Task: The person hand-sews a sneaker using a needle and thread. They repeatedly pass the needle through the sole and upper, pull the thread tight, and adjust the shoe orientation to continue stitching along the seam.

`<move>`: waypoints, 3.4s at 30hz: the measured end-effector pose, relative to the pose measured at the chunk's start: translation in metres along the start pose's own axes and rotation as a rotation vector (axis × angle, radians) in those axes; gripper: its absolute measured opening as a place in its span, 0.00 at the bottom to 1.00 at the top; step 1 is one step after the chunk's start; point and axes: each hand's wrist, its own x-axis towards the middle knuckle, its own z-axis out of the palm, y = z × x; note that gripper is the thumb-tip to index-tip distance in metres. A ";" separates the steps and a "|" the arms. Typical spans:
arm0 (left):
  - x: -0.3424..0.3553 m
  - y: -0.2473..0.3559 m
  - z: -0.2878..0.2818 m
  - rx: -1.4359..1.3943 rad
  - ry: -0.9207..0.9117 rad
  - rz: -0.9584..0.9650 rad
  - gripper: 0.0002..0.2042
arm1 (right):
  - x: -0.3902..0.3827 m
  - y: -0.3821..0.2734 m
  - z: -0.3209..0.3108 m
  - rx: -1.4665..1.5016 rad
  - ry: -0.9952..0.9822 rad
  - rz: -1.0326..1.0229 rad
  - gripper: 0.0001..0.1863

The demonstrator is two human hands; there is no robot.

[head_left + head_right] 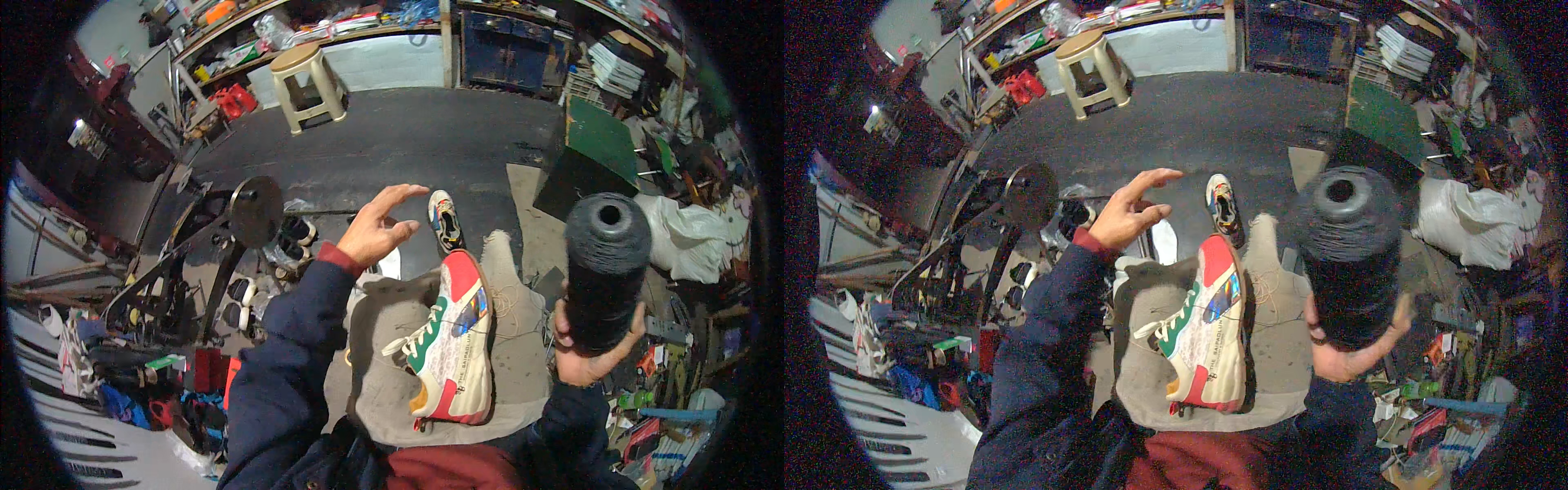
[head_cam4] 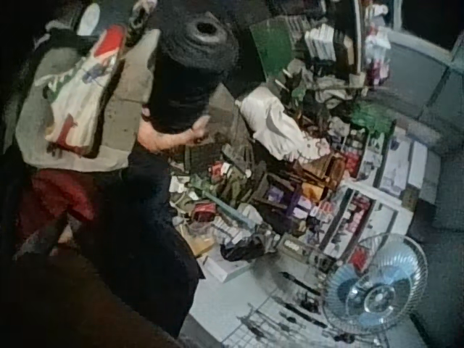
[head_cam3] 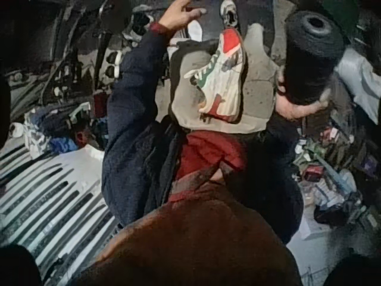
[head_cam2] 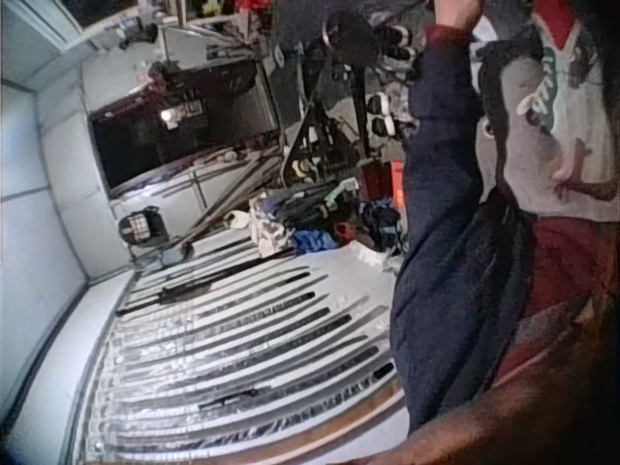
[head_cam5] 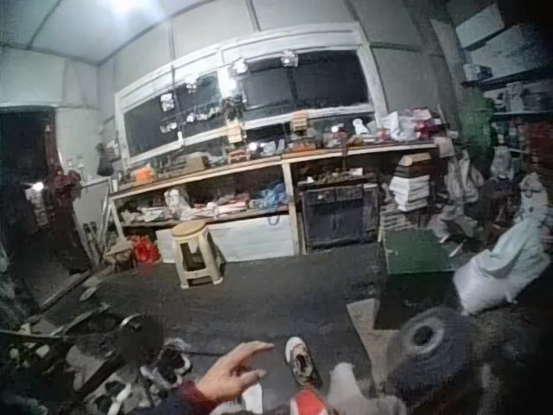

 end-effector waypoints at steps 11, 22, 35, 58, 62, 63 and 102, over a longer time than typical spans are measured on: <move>-0.057 0.077 0.131 -0.522 -0.476 0.144 0.38 | -0.028 0.027 0.016 0.106 0.091 0.084 0.40; -0.109 0.103 0.124 0.173 -0.088 0.493 0.10 | -0.018 0.011 -0.017 -0.197 0.189 -0.088 0.35; -0.084 0.104 0.105 -0.443 -0.053 -0.371 0.12 | -0.032 -0.005 0.014 -0.298 -0.440 0.089 0.43; -0.116 0.102 0.078 0.411 0.173 0.553 0.13 | -0.022 -0.005 0.012 -1.056 -0.225 -0.239 0.35; -0.117 0.103 0.066 -0.059 0.059 0.313 0.03 | -0.024 0.011 0.010 -0.913 -0.417 -0.024 0.40; -0.118 0.101 0.064 -0.161 0.049 0.292 0.03 | -0.023 0.012 0.010 -0.872 -0.420 0.015 0.42; -0.497 -0.101 0.048 0.228 0.381 -0.846 0.50 | -0.004 0.069 -0.011 -0.844 -0.502 0.153 0.29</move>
